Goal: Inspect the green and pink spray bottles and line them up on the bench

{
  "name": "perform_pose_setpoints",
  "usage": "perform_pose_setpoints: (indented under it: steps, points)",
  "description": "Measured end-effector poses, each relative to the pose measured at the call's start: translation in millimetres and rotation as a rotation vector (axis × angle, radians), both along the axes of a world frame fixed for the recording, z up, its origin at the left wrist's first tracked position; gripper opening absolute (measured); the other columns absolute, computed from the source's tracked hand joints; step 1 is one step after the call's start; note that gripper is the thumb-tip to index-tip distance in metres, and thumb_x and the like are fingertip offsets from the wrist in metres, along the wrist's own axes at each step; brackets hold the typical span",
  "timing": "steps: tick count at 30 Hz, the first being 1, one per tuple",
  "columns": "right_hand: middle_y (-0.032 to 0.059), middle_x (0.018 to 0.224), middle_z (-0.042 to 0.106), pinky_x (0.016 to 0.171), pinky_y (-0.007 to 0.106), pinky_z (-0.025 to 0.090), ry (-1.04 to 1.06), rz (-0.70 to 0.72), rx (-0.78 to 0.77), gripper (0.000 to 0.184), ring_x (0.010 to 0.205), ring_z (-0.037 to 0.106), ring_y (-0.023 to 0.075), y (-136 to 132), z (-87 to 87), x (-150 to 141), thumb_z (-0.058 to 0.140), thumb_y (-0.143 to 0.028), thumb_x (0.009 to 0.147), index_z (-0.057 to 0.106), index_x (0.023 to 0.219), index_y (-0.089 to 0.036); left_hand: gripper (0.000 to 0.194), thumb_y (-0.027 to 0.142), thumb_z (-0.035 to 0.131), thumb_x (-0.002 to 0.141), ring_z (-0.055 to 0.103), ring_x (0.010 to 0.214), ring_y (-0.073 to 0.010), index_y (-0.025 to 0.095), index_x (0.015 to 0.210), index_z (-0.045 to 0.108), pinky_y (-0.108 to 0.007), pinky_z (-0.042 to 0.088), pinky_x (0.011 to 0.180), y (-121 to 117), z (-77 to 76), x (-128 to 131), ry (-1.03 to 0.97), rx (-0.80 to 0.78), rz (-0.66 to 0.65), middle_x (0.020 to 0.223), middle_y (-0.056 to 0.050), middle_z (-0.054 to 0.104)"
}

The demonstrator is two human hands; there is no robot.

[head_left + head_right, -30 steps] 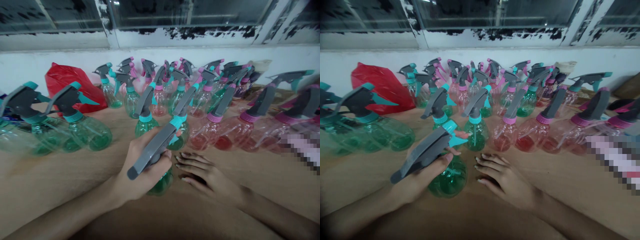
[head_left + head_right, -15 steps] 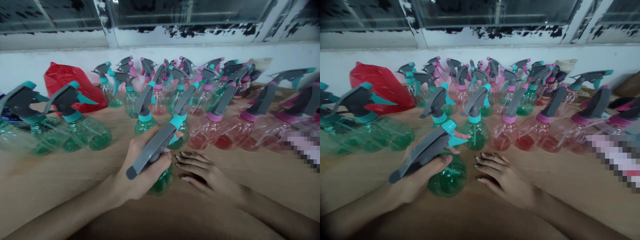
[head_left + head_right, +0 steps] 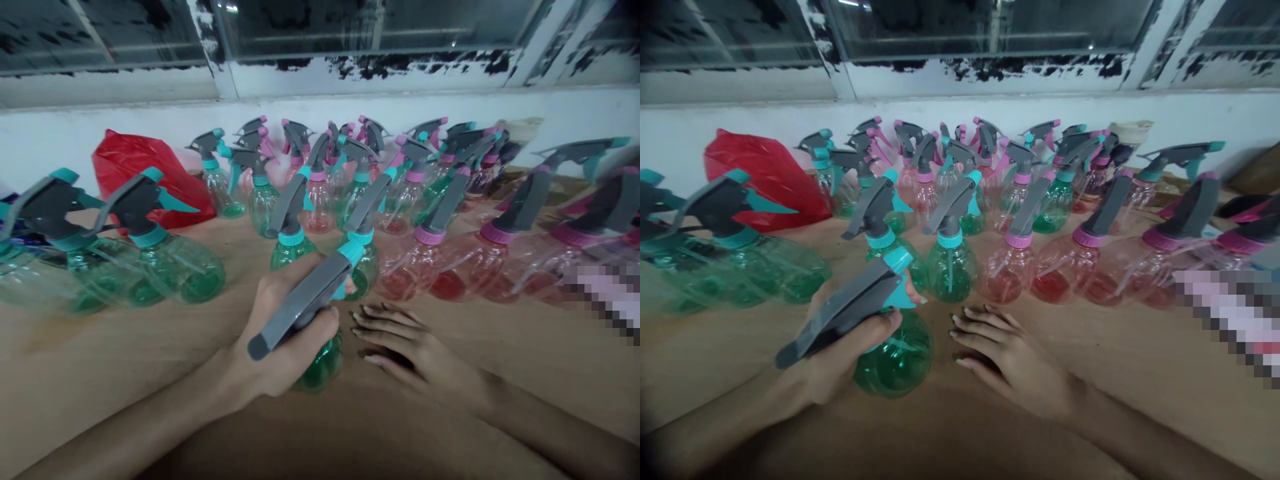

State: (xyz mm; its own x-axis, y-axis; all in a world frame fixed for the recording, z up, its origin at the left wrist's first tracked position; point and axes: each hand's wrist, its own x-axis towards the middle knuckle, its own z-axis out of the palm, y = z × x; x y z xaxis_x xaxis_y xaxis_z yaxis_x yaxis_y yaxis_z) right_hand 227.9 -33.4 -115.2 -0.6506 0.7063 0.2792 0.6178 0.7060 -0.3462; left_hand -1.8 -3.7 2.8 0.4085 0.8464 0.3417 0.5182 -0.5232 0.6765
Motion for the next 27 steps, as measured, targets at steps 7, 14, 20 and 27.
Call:
perform_pose_setpoints:
  steps: [7, 14, 20, 27]
  points:
    - [0.0020, 0.136, 0.055, 0.108, 0.047, 0.037, 0.053, -0.002, -0.007, 0.036, 0.132, 0.042, 0.0212, 0.2, 1.6, -1.1, 0.052, -0.030, 0.094, 0.052, 0.129, -0.027, 0.025, 0.010, 0.047, 0.069, 0.056, 0.063, -0.0163, 0.027, 0.084, 0.059, -0.028, 0.047, 0.062, 0.2, 4.5, 2.3, -0.120, -0.043, -0.065, 0.073, 0.003, 0.057]
    - [0.0019, 0.136, 0.056, 0.107, 0.047, 0.038, 0.062, -0.001, -0.020, 0.036, 0.132, 0.043, 0.0209, 0.4, 2.3, -1.1, 0.052, -0.029, 0.093, 0.053, 0.129, -0.027, 0.026, 0.010, 0.048, 0.066, 0.061, 0.063, -0.0166, 0.027, 0.082, 0.059, -0.028, 0.051, 0.065, 0.7, 2.6, 2.5, -0.150, -0.055, -0.059, 0.072, 0.004, 0.061]
    - [0.0019, 0.134, 0.057, 0.107, 0.048, 0.038, 0.083, -0.014, -0.026, 0.035, 0.130, 0.045, 0.0220, 0.0, 2.4, -1.3, 0.053, -0.031, 0.092, 0.055, 0.127, -0.029, 0.028, 0.011, 0.049, 0.066, 0.060, 0.061, -0.0160, 0.027, 0.085, 0.060, -0.027, 0.051, 0.062, -0.1, 3.8, 2.1, -0.144, -0.086, -0.062, 0.071, 0.004, 0.061]
    - [0.0019, 0.137, 0.055, 0.108, 0.048, 0.036, 0.040, -0.005, -0.020, 0.035, 0.132, 0.042, 0.0213, -0.2, 3.0, -1.0, 0.051, -0.030, 0.094, 0.053, 0.128, -0.027, 0.031, 0.011, 0.048, 0.066, 0.060, 0.062, -0.0167, 0.028, 0.089, 0.062, -0.027, 0.051, 0.063, -1.1, 3.4, 2.2, -0.140, -0.076, -0.065, 0.073, 0.003, 0.061]
